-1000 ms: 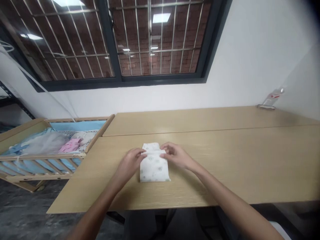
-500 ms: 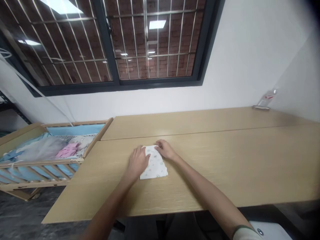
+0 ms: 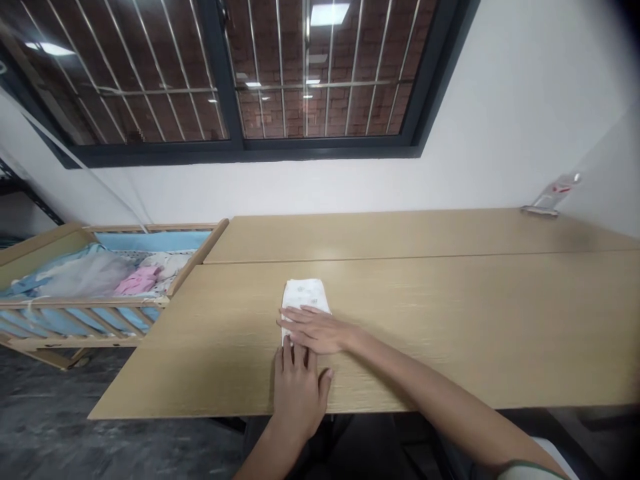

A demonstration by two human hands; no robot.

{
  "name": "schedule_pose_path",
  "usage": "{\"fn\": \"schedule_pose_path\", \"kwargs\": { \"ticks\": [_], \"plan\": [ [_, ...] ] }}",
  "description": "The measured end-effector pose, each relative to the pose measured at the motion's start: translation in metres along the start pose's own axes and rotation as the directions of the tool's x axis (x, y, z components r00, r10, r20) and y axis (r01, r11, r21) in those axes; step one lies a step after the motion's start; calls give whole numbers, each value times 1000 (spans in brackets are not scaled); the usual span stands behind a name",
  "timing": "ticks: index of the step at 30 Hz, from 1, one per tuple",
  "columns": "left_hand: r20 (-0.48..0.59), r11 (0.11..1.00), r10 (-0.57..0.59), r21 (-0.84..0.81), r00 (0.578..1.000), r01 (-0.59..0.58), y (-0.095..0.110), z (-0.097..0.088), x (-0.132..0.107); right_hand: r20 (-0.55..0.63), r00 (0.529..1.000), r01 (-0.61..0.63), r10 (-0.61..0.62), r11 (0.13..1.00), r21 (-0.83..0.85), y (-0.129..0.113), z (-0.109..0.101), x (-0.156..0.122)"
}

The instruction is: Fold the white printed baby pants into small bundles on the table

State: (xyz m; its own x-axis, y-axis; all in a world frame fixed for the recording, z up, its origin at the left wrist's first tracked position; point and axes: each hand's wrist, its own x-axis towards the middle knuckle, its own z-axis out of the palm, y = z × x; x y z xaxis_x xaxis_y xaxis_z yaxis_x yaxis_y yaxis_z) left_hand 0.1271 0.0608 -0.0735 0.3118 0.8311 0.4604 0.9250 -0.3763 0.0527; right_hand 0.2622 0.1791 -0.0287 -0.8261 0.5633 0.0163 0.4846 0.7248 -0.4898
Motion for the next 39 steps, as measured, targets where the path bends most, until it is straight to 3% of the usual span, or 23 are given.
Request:
{"fn": "schedule_pose_path", "kwargs": {
  "ticks": [7, 14, 17, 20, 24, 26, 28, 30, 33, 36, 39],
  "plan": [
    [0, 1000, -2, -9, 1000, 2, -2, -3, 0, -54, 994, -98, 93, 990, -104, 54, -20, 23],
    [11, 1000, 17, -1, 1000, -17, -7, -7, 2, -135, 990, -59, 48, 995, -83, 67, -20, 23],
    [89, 996, 52, -75, 995, -45, -28, -9, 10, -237, 971, -42, 36, 999, -21, 67, -16, 21],
    [154, 967, 93, -250, 984, -52, -62, -12, 23, -359, 931, -26, 64, 994, 108, 65, -17, 16],
    [126, 922, 195, -362, 973, -138, -99, -14, 39, -463, 870, -20, 172, 949, 315, 56, -33, 1],
    [106, 905, 255, -375, 961, -199, -105, -14, 45, -420, 889, -12, 182, 926, 377, 50, -44, -9],
    [135, 903, 255, -388, 958, -185, -105, -16, 51, -278, 949, -13, 147, 901, 433, 44, -54, -19],
    [219, 917, 194, -386, 956, -97, -103, -20, 62, -102, 990, -42, 102, 882, 469, 41, -61, -27],
    [331, 917, 108, -398, 937, 35, -106, -26, 86, 56, 992, -124, 112, 862, 491, 38, -65, -37],
    [366, 859, 105, -502, 925, 101, -116, -26, 115, 72, 988, -153, 135, 840, 521, 39, -63, -41],
    [359, 749, 101, -641, 928, 167, -127, -19, 141, -52, 990, -79, 129, 831, 551, 44, -59, -36]
  ]
}}
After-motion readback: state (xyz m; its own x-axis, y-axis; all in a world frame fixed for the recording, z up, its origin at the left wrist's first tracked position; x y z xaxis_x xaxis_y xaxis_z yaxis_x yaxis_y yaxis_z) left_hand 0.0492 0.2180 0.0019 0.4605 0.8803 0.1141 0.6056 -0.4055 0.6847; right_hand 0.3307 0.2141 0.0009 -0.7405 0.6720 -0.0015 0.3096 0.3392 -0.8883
